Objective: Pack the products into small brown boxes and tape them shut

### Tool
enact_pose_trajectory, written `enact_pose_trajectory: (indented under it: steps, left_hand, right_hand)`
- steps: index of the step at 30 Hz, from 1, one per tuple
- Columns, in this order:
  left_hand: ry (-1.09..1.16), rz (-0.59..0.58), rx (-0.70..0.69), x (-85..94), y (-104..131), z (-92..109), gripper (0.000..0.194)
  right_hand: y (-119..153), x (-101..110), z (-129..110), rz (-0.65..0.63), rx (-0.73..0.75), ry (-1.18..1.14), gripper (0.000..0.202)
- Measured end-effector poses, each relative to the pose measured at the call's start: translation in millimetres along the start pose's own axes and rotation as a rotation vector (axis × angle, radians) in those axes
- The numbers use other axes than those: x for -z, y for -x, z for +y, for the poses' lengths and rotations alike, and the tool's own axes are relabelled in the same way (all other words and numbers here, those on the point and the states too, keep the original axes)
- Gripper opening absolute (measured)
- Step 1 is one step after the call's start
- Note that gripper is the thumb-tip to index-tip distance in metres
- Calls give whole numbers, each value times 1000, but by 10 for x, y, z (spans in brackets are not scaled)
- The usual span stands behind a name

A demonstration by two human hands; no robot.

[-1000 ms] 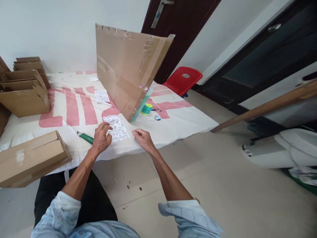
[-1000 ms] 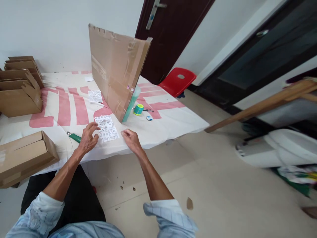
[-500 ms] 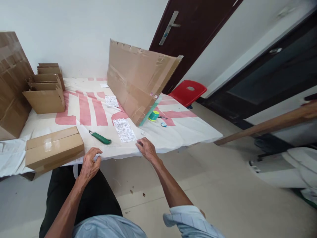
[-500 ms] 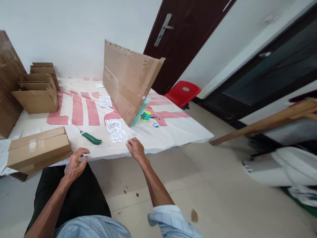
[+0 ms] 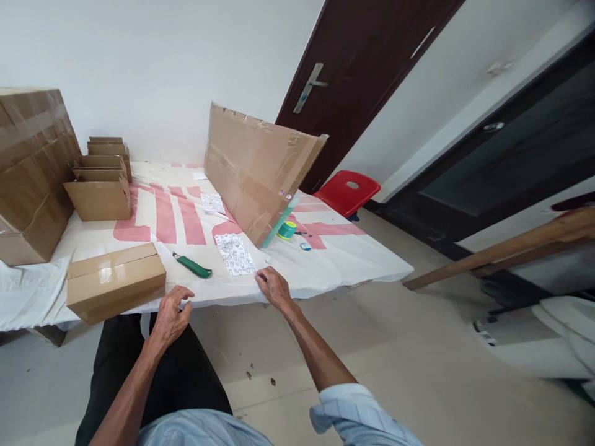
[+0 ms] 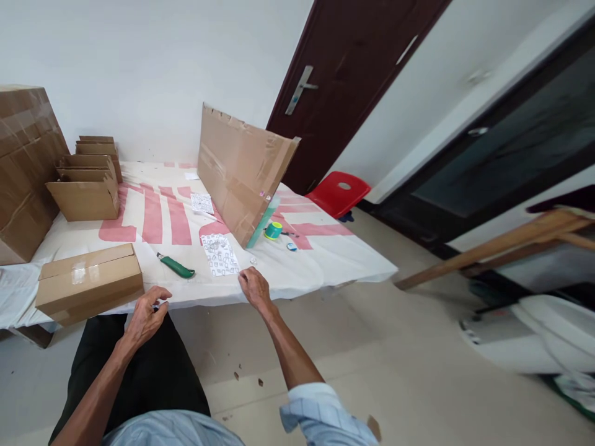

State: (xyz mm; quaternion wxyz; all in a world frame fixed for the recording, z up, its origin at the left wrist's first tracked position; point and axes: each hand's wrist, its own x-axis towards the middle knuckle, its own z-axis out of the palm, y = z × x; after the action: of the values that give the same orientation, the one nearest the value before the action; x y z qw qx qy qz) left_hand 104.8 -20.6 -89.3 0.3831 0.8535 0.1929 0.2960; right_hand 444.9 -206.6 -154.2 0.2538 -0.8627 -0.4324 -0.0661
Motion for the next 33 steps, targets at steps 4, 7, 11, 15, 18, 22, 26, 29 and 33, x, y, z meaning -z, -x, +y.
enact_pose_trajectory:
  steps: [4,7,11,15,18,22,26,29,33]
  left_hand:
    - [-93,-8,-20,-16,14,-43,26]
    - [-158,-28,-26,-27,27,-74,31]
    - [-203,-54,-45,-36,32,-100,32]
    - [-229,-67,-47,-42,17,-115,30]
    - [-236,-79,-46,-38,-4,-136,29]
    - [-211,-54,-30,-19,-28,-173,27]
    - [-208,23,25,-7,-38,-212,29]
    - [-238,71,30,41,-62,-284,31]
    - [-307,160,63,180,-133,-406,31]
  right_hand:
    - [2,-27,17,6,-6,21,15]
    - [-2,-47,15,10,-9,30,13]
    - [-16,-68,-3,18,-15,23,13]
    - [-28,-83,-15,26,-22,5,14]
    - [-33,-90,-6,30,-27,-13,15]
    - [-29,-80,22,23,-29,-35,16]
    - [-18,-55,36,4,-23,-46,15]
    - [-28,-41,27,-9,-23,-52,15]
    - [-59,-38,4,-17,-33,-61,14]
